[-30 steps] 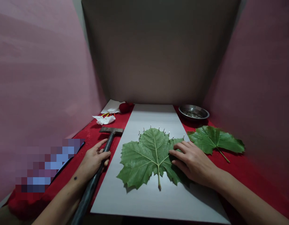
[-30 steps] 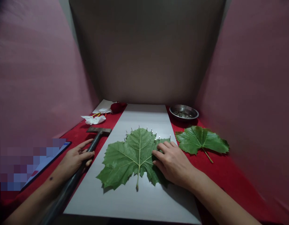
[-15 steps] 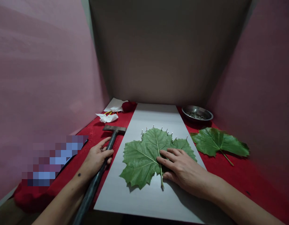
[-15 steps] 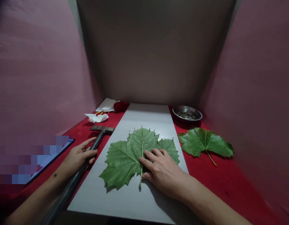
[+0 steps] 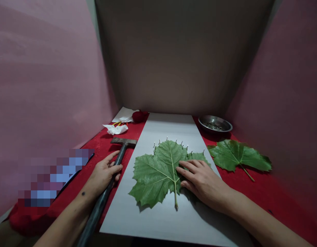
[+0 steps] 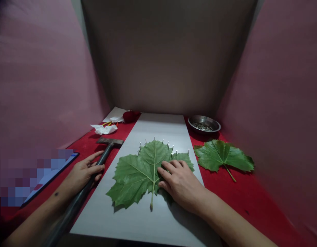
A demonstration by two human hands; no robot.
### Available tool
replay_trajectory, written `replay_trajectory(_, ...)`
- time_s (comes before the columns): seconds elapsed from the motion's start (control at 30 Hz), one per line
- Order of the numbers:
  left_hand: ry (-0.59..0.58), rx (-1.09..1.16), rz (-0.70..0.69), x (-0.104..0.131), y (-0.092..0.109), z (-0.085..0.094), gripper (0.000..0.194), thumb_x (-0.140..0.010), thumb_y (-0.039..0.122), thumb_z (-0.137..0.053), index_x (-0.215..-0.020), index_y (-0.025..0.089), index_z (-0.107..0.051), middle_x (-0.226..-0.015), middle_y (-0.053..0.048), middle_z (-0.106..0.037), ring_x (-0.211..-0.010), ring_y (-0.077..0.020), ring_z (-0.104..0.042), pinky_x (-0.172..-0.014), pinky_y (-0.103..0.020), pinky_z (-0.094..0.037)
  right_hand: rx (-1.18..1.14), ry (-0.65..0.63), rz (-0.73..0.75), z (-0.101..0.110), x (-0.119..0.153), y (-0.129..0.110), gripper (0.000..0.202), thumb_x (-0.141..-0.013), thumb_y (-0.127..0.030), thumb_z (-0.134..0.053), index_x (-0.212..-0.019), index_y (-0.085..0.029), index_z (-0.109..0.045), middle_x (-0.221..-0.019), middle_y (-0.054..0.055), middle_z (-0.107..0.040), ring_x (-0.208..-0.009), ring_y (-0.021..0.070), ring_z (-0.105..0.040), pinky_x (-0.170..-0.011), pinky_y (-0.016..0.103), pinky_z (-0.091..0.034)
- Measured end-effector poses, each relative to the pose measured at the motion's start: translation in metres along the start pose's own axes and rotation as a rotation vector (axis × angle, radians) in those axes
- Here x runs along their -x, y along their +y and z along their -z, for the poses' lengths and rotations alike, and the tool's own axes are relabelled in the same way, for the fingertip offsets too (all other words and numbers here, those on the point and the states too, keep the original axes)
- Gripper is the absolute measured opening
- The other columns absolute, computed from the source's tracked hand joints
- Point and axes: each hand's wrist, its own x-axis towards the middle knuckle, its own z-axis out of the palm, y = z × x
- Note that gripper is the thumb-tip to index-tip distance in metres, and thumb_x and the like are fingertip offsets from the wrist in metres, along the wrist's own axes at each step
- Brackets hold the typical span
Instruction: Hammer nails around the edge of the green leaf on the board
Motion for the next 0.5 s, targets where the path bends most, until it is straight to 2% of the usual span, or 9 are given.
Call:
replay_trajectory(0.13,0.0,-0.011,-0.007,-0.0018,-0.0031,0.0013,0.068,-0.071,0.022,-0.061,-0.134,0.014,-0.037,-0.04,0.008,-0.048,-0.031,-0.0096,-0.039,-0.031,-0.019,-0.033,0.02,0.0,-0.006,-0.0034,0.0012,0.0033,0.034,-0.091,-0.036,-0.046,-0.119,-0.021,-0.057,-0.117,0.01,-0.06,-0.105,0.0257,-0.05,-0.083,0.043,-0.042)
replay_trajectory(0.3,0.008,-0.022,-0.011,-0.0007,-0.0028,0.001,0.069,-0.071,0.023,-0.061,-0.135,0.014,-0.037,-0.039,0.008,-0.048,-0.031,-0.0099,-0.04,-0.03,-0.019,-0.033,0.023,-0.043,-0.004,-0.0011,-0.0001,0.005,0.036,-0.091,-0.038,-0.046,-0.12,-0.021,-0.056,-0.12,0.01,-0.058,-0.103,0.0262,-0.05,-0.081,0.043,-0.043)
replay_trajectory(0.5,0.011,-0.002,-0.007,0.0023,0.0021,-0.0016,0.071,-0.07,0.023,-0.06,-0.135,0.012,-0.036,-0.04,0.008,-0.047,-0.029,-0.0101,-0.041,-0.03,-0.019,-0.034,0.073,0.0,-0.015,0.0029,-0.0008,0.0023,0.035,-0.09,-0.037,-0.048,-0.119,-0.02,-0.056,-0.122,0.011,-0.056,-0.102,0.0264,-0.05,-0.082,0.043,-0.042)
